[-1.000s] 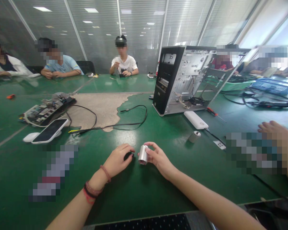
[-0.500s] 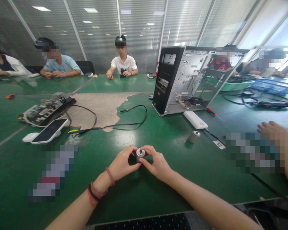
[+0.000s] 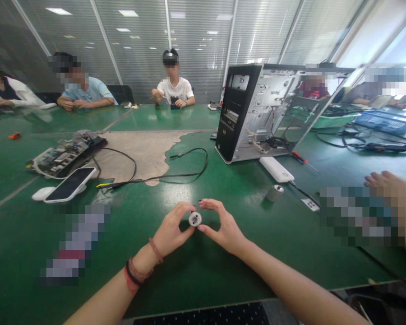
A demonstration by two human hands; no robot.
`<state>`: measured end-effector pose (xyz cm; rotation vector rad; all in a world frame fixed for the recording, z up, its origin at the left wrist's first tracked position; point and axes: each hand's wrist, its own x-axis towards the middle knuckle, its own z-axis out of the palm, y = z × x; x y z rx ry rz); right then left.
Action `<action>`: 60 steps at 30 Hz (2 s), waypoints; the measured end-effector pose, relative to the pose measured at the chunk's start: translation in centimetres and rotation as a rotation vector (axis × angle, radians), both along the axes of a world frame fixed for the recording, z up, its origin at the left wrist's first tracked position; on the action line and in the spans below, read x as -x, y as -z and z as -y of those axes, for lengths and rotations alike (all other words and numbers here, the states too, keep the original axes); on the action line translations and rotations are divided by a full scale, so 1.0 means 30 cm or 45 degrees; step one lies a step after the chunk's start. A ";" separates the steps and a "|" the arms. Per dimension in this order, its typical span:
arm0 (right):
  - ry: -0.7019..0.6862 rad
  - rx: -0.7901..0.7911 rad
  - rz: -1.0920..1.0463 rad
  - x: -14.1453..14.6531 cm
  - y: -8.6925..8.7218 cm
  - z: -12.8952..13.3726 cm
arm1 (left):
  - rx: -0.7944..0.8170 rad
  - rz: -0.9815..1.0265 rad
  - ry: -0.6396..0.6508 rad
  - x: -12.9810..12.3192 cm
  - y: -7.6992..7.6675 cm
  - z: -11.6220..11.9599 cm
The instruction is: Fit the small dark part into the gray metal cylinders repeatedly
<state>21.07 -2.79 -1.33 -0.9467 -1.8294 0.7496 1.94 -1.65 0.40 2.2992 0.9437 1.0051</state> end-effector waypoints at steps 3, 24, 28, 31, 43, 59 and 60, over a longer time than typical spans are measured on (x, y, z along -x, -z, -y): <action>0.019 -0.002 0.017 -0.005 0.003 -0.004 | -0.053 0.007 -0.012 0.004 0.000 0.000; 0.018 -0.017 0.092 -0.020 -0.007 -0.015 | 0.095 -0.120 -0.123 0.008 -0.019 0.013; 0.023 -0.028 0.048 -0.021 -0.009 -0.016 | 0.146 -0.175 -0.073 0.004 -0.016 0.013; 0.010 -0.048 0.027 -0.022 -0.011 -0.017 | 0.179 -0.214 -0.044 0.003 -0.009 0.010; -0.039 -0.081 0.052 -0.011 -0.022 -0.012 | 0.256 -0.263 -0.038 0.000 -0.005 -0.006; -0.041 -0.181 0.043 0.034 -0.005 -0.024 | 0.249 -0.224 -0.029 0.004 -0.004 -0.010; -0.041 -0.187 0.044 0.037 -0.004 -0.025 | 0.249 -0.226 -0.031 0.004 -0.005 -0.009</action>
